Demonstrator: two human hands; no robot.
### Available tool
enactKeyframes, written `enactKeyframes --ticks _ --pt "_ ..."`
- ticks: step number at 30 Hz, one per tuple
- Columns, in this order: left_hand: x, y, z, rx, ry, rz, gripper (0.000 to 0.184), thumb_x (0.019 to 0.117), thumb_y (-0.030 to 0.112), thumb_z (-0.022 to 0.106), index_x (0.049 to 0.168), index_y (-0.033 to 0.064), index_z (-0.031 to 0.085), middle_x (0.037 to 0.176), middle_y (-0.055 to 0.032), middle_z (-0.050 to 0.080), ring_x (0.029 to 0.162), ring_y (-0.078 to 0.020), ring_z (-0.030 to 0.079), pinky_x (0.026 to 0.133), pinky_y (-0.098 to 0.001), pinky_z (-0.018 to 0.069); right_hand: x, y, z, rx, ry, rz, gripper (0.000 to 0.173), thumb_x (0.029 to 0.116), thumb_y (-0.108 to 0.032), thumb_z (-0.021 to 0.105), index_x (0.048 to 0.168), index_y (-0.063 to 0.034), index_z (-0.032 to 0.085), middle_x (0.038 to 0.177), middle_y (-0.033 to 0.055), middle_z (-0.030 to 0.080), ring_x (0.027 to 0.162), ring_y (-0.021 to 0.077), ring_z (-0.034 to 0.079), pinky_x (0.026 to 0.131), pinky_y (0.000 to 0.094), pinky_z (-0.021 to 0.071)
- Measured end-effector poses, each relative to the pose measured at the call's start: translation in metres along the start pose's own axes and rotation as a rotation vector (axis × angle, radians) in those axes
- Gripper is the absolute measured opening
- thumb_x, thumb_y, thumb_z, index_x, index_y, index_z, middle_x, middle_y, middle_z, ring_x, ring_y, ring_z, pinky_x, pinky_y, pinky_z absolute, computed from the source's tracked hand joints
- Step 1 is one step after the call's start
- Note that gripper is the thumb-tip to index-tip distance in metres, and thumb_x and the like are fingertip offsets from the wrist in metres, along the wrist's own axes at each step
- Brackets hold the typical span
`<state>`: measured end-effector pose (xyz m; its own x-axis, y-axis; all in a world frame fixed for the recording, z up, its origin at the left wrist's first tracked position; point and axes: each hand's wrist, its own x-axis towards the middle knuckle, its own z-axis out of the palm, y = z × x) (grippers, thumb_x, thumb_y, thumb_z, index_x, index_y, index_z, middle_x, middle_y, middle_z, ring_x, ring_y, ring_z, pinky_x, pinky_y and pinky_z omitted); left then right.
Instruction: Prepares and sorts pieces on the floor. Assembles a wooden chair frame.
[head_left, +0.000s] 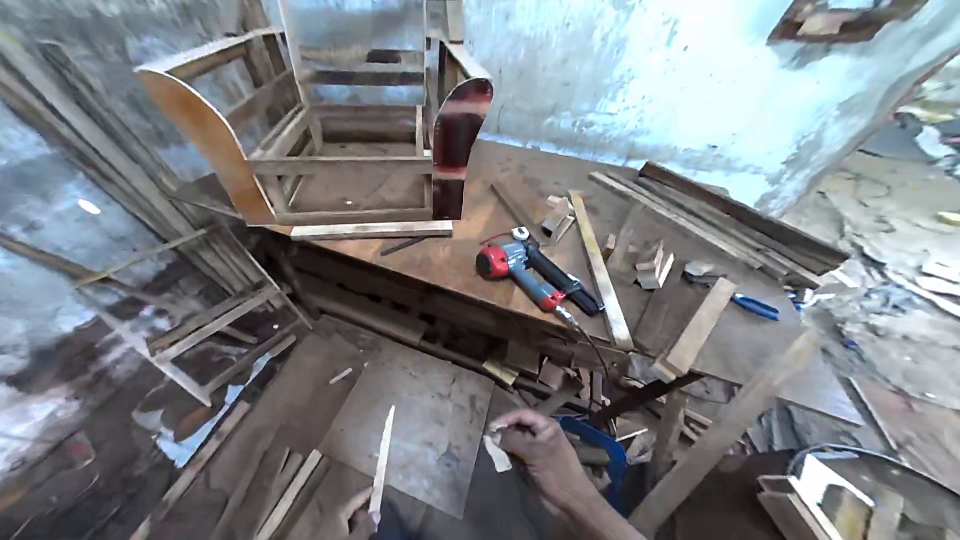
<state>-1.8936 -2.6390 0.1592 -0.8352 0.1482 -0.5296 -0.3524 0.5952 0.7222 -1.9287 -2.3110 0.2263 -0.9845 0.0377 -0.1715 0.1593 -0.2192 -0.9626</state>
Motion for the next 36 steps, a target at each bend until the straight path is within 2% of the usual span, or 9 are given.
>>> enactKeyframes --ticks 5,10,15,17,20,23,26,32,36 --pt "0.184 0.060 -0.093 0.215 -0.069 0.029 0.042 0.1030 0.031 0.057 0.143 0.0173 0.061 0.113 -0.0123 0.072 0.099 -0.0266 0.070 0.093 -0.0512 0.0547 0.109 0.015 0.035 0.049 0.174 0.021 0.015 0.0848 0.008 0.067 0.094 -0.0015 0.074 0.087 0.0085 0.072 0.064 0.0092 0.060 0.055 0.0252 0.0503" --pt "0.363 0.140 -0.168 0.346 -0.223 0.190 0.042 0.1033 0.031 0.056 0.139 0.0099 0.062 0.112 -0.0150 0.070 0.100 -0.0285 0.067 0.095 -0.0512 0.0529 0.207 -0.010 0.083 0.102 0.281 0.170 0.021 0.0890 0.006 0.068 0.108 -0.0042 0.066 0.082 0.0048 0.066 0.064 0.0098 0.058 0.058 0.0266 0.0511" --pt "0.501 0.240 -0.184 0.418 -0.304 0.339 0.041 0.1017 0.032 0.062 0.137 0.0121 0.064 0.106 -0.0139 0.072 0.096 -0.0299 0.070 0.092 -0.0558 0.0550 0.273 -0.065 0.110 0.059 0.479 0.010 0.015 0.0836 0.008 0.068 0.091 -0.0052 0.071 0.078 0.0030 0.067 0.059 0.0068 0.057 0.053 0.0233 0.0497" --pt "0.548 0.266 -0.175 0.402 -0.262 0.425 0.054 0.1001 0.034 0.065 0.148 0.0111 0.053 0.118 -0.0154 0.071 0.106 -0.0325 0.070 0.096 -0.0587 0.0541 0.299 -0.078 0.112 0.083 0.614 -0.014 0.016 0.0818 0.013 0.065 0.085 -0.0026 0.068 0.079 0.0061 0.068 0.060 0.0085 0.058 0.054 0.0240 0.0503" --pt "0.558 0.307 -0.169 0.375 -0.258 0.504 0.069 0.0997 0.039 0.065 0.156 0.0086 0.040 0.142 -0.0184 0.059 0.124 -0.0369 0.061 0.105 -0.0606 0.0481 0.340 -0.094 0.109 0.199 0.757 0.036 0.014 0.0854 0.013 0.065 0.082 -0.0004 0.064 0.076 0.0088 0.066 0.059 0.0098 0.058 0.054 0.0243 0.0499" --pt "0.514 0.346 -0.186 0.034 -0.530 0.749 0.046 0.0991 0.027 0.067 0.142 0.0145 0.059 0.132 -0.0029 0.067 0.109 -0.0177 0.070 0.094 -0.0410 0.0605 0.389 -0.103 0.094 0.447 0.743 0.100 0.013 0.0900 0.013 0.064 0.088 0.0004 0.061 0.080 0.0115 0.068 0.066 0.0149 0.065 0.064 0.0304 0.0593" --pt "0.499 0.365 -0.195 -0.184 -0.725 0.835 0.040 0.0956 0.020 0.071 0.135 0.0136 0.066 0.125 -0.0016 0.070 0.106 -0.0162 0.071 0.094 -0.0380 0.0618 0.438 -0.100 0.080 0.596 0.611 0.138 0.012 0.0913 0.012 0.062 0.094 0.0006 0.065 0.086 0.0142 0.070 0.073 0.0185 0.069 0.072 0.0344 0.0613" --pt "0.548 0.391 -0.203 -0.221 -0.477 0.701 0.030 0.0905 0.021 0.078 0.119 0.0142 0.076 0.108 -0.0008 0.075 0.095 -0.0144 0.074 0.088 -0.0348 0.0643 0.530 -0.109 0.057 0.556 0.443 0.232 0.005 0.0900 0.008 0.067 0.092 0.0037 0.067 0.088 0.0156 0.072 0.077 0.0208 0.070 0.074 0.0373 0.0623" --pt "0.573 0.404 -0.203 -0.130 -0.316 0.628 0.023 0.0867 0.028 0.082 0.108 0.0197 0.080 0.100 0.0054 0.077 0.088 -0.0092 0.073 0.081 -0.0311 0.0639 0.566 -0.110 0.035 0.296 0.400 0.250 0.005 0.0874 0.005 0.074 0.092 0.0035 0.073 0.085 0.0131 0.072 0.072 0.0145 0.066 0.067 0.0301 0.0570"
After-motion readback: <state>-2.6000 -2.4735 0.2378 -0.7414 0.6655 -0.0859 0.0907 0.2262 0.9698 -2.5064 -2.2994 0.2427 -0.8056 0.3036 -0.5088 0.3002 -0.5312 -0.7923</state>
